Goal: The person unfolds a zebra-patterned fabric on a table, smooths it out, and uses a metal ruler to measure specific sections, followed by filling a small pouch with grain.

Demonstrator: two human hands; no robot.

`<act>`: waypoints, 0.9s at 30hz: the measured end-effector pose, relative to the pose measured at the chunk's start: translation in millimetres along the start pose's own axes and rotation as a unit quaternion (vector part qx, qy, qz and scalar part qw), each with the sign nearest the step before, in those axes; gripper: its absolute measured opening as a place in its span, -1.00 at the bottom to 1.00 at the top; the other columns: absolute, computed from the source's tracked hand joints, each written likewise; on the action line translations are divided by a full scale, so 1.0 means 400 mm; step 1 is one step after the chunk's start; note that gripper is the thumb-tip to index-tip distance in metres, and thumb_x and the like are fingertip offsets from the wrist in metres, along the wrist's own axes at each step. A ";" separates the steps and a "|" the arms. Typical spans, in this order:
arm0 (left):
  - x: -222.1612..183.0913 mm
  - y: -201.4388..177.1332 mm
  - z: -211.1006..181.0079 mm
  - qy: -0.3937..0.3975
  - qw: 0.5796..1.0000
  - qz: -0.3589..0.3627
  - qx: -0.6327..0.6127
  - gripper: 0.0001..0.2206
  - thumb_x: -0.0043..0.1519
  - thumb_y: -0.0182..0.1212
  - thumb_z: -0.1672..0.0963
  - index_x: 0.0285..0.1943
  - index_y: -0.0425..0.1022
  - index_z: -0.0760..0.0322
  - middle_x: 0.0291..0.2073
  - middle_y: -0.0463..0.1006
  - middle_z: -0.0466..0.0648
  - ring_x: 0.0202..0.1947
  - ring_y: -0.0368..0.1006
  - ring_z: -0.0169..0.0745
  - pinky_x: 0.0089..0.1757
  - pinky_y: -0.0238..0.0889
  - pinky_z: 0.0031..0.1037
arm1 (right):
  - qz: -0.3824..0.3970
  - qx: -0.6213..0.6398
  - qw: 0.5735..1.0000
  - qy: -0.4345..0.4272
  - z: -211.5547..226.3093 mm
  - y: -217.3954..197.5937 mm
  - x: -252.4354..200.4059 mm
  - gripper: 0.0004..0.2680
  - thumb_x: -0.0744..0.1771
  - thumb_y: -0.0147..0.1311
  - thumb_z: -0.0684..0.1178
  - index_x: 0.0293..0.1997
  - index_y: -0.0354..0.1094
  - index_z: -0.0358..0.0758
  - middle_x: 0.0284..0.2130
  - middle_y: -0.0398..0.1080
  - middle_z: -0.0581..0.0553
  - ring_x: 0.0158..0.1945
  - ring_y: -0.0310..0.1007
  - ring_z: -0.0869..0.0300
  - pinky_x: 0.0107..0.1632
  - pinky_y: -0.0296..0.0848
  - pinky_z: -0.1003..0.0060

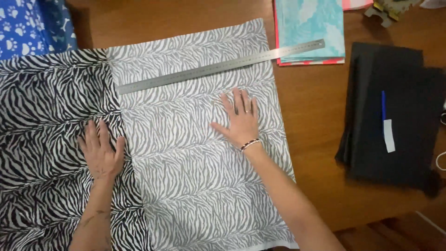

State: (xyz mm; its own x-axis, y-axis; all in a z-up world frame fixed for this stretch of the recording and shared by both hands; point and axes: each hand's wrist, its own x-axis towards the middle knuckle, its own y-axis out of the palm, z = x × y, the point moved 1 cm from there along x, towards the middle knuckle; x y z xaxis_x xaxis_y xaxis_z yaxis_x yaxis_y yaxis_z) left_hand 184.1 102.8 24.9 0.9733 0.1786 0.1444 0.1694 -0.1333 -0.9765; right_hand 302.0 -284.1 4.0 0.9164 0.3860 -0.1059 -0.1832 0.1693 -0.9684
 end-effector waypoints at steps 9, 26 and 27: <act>0.004 0.032 0.022 0.044 0.994 -0.093 0.046 -0.38 0.36 0.11 -0.04 0.52 0.26 0.46 0.43 0.19 0.38 0.39 0.13 0.39 0.24 -0.10 0.24 | -0.160 0.018 0.987 0.021 -0.140 0.019 0.000 -0.28 0.25 -0.06 0.62 0.46 0.09 -0.02 0.39 0.02 -0.34 0.46 -0.07 -0.25 0.40 -0.03 -0.22; -0.007 0.044 0.050 0.041 0.993 -0.112 0.011 -0.38 0.39 0.05 -0.08 0.53 0.22 0.37 0.44 0.17 0.33 0.39 0.13 0.35 0.25 -0.18 0.24 | -0.083 -0.009 0.995 0.046 -0.254 -0.058 -0.041 -0.32 0.33 -0.29 0.60 0.54 -0.08 -0.03 0.47 -0.09 -0.30 0.51 -0.14 -0.14 0.46 -0.24 -0.23; -0.003 0.040 0.042 0.040 0.993 -0.113 0.013 -0.38 0.39 0.05 -0.08 0.53 0.22 0.37 0.44 0.17 0.33 0.39 0.13 0.35 0.25 -0.18 0.24 | -0.084 -0.007 0.995 0.044 -0.263 -0.061 -0.049 -0.32 0.33 -0.29 0.60 0.54 -0.08 -0.03 0.47 -0.09 -0.30 0.51 -0.14 -0.14 0.46 -0.24 -0.23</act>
State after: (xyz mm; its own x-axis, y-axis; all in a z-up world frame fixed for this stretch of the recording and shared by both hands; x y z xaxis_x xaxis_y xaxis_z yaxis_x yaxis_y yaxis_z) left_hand 182.9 116.8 6.3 0.9202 0.1233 0.3716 0.3819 -0.0731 -0.9213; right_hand 325.9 -391.1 5.7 0.9613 0.2727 0.0395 -0.0199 0.2118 -0.9771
